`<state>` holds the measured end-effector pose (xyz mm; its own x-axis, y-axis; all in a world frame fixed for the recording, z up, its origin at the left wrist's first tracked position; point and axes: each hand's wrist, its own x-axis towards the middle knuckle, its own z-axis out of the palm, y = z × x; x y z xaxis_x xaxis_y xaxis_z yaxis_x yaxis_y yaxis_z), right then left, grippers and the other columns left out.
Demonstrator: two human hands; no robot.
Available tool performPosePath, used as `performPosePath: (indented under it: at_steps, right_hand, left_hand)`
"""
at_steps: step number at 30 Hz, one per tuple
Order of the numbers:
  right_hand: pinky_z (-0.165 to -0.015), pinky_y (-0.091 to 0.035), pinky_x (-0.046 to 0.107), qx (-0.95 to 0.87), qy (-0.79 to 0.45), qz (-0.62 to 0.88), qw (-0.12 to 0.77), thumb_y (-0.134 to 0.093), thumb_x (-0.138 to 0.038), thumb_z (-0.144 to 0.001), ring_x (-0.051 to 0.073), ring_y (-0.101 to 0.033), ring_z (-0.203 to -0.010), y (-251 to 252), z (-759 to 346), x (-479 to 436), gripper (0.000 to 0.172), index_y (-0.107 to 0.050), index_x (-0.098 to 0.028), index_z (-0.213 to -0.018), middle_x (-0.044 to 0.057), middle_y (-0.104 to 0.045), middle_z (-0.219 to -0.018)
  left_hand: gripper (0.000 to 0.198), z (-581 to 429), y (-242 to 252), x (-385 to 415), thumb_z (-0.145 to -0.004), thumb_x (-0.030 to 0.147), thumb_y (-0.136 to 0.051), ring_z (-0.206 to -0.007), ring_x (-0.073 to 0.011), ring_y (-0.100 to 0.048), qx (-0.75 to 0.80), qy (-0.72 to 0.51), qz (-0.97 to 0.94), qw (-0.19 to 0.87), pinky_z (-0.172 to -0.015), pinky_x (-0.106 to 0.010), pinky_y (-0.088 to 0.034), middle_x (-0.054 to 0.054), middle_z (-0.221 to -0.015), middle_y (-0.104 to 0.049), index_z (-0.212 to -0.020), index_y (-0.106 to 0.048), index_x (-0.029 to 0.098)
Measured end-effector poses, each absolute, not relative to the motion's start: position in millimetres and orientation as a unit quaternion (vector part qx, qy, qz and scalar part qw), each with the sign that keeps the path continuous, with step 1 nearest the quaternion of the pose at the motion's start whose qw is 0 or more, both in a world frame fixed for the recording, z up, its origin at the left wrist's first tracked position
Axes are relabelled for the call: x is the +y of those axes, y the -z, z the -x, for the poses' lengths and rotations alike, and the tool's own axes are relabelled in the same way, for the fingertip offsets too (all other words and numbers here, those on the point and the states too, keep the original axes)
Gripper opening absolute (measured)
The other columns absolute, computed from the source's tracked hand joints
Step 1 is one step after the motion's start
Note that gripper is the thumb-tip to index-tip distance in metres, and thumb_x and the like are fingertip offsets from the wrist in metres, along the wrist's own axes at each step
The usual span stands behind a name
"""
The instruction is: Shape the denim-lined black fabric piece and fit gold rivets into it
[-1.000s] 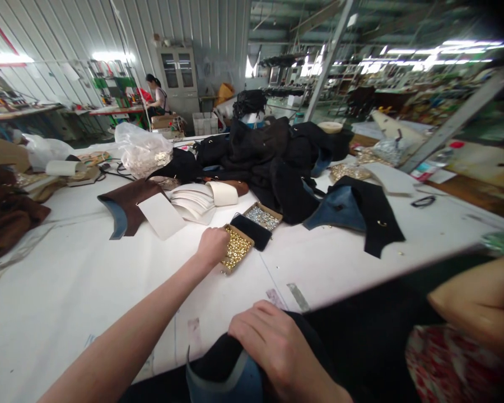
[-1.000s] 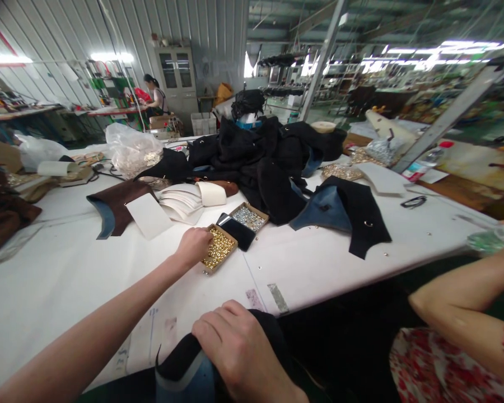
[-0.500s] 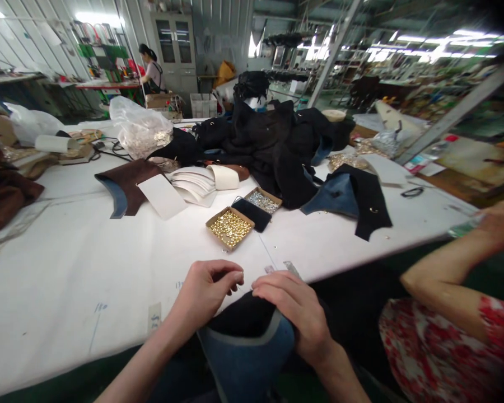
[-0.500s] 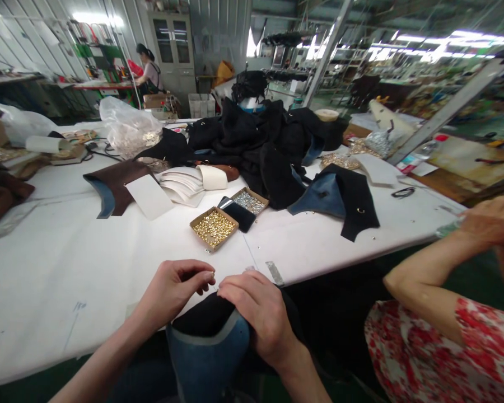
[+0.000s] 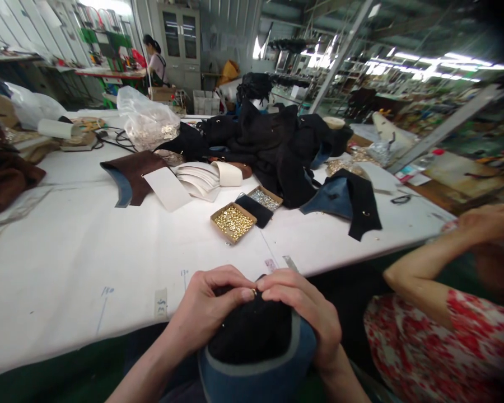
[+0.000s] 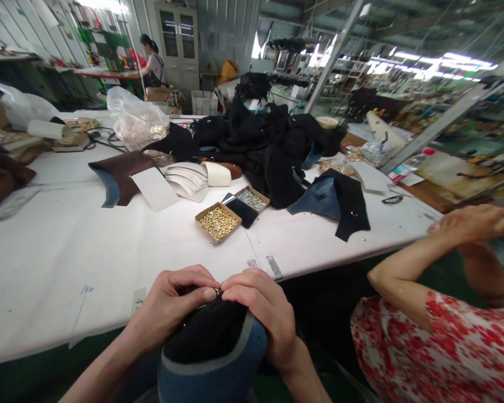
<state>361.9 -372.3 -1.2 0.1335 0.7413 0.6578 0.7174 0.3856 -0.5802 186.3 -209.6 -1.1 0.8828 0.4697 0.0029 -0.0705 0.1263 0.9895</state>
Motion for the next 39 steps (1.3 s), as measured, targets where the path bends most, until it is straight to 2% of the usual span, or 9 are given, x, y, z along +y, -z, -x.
performPosePath:
  at_steps: [5,10,15,23,26,29,34,36,39]
  right_hand:
    - [-0.096,-0.066,0.043,-0.662,-0.004,0.565,0.492,-0.053,-0.014,-0.112,0.026,-0.076,-0.113,-8,-358,-375,0.026,-0.075,-0.023,-0.124,0.01,-0.08,-0.121]
    - [-0.099,-0.066,0.047,-0.668,0.005,0.566,0.483,-0.056,-0.012,-0.109,0.028,-0.077,-0.115,-12,-352,-375,0.028,-0.076,-0.024,-0.125,0.01,-0.08,-0.124]
    - [-0.101,-0.065,0.049,-0.677,0.004,0.555,0.483,-0.055,-0.014,-0.111,0.029,-0.076,-0.116,-15,-345,-373,0.027,-0.076,-0.023,-0.125,0.011,-0.08,-0.124]
    - [-0.1,-0.063,0.046,-0.687,0.021,0.559,0.464,-0.053,-0.014,-0.112,0.028,-0.075,-0.116,-23,-338,-369,0.026,-0.076,-0.022,-0.123,0.011,-0.08,-0.123]
    - [-0.1,-0.064,0.045,-0.676,0.022,0.57,0.466,-0.053,-0.017,-0.113,0.027,-0.077,-0.114,-26,-336,-371,0.028,-0.077,-0.024,-0.125,0.01,-0.081,-0.122]
    - [-0.1,-0.064,0.045,-0.673,0.026,0.588,0.448,-0.054,-0.017,-0.112,0.027,-0.079,-0.112,-27,-333,-374,0.033,-0.076,-0.025,-0.136,0.008,-0.083,-0.122]
    - [-0.099,-0.061,0.043,-0.673,0.007,0.594,0.44,-0.057,-0.015,-0.112,0.025,-0.078,-0.112,-23,-331,-373,0.031,-0.076,-0.024,-0.135,0.006,-0.083,-0.123]
    - [-0.103,-0.059,0.044,-0.674,-0.006,0.594,0.438,-0.056,-0.018,-0.114,0.025,-0.078,-0.115,-20,-333,-371,0.031,-0.076,-0.026,-0.137,0.006,-0.083,-0.124]
    - [-0.105,-0.057,0.042,-0.656,-0.026,0.616,0.434,-0.055,-0.021,-0.116,0.024,-0.076,-0.117,-17,-335,-363,0.036,-0.072,-0.028,-0.147,0.006,-0.082,-0.127]
  left_hand:
    - [0.012,-174,-10,-208,-0.106,0.034,-0.082,-0.098,-0.0195,-0.073,0.124,-0.189,-0.658,0.718,-0.088,-0.033,-0.052,-0.004,-0.103,-0.081,-0.113,-0.092,0.032]
    - [0.007,-166,-15,-207,-0.101,0.027,-0.086,-0.093,-0.0194,-0.073,0.133,-0.212,-0.646,0.721,-0.086,-0.032,-0.053,-0.004,-0.098,-0.081,-0.102,-0.092,0.028]
    - [0.006,-162,-16,-206,-0.1,0.027,-0.086,-0.093,-0.019,-0.072,0.129,-0.212,-0.631,0.736,-0.088,-0.031,-0.052,-0.004,-0.097,-0.081,-0.099,-0.091,0.025]
    - [0.01,-158,-24,-207,-0.104,0.03,-0.082,-0.094,-0.0206,-0.072,0.124,-0.231,-0.648,0.715,-0.09,-0.035,-0.053,-0.004,-0.098,-0.08,-0.103,-0.092,0.028]
    - [0.013,-149,-32,-208,-0.105,0.029,-0.08,-0.096,-0.0209,-0.072,0.099,-0.232,-0.66,0.707,-0.09,-0.035,-0.053,-0.005,-0.101,-0.079,-0.11,-0.092,0.031]
    - [0.014,-139,-43,-206,-0.108,0.034,-0.077,-0.101,-0.0216,-0.071,0.076,-0.197,-0.678,0.704,-0.091,-0.035,-0.052,-0.006,-0.108,-0.078,-0.112,-0.091,0.031]
    - [0.032,-127,-58,-197,-0.113,0.046,-0.069,-0.101,-0.0214,-0.068,0.04,-0.143,-0.727,0.67,-0.091,-0.035,-0.048,-0.008,-0.11,-0.074,-0.102,-0.086,0.022]
    - [0.034,-125,-58,-195,-0.114,0.049,-0.066,-0.103,-0.0222,-0.067,0.041,-0.14,-0.732,0.665,-0.092,-0.035,-0.047,-0.008,-0.112,-0.073,-0.106,-0.086,0.023]
    - [0.036,-120,-46,-195,-0.115,0.051,-0.06,-0.111,-0.0246,-0.066,0.051,-0.139,-0.707,0.692,-0.096,-0.036,-0.047,-0.009,-0.125,-0.072,-0.126,-0.085,0.027]
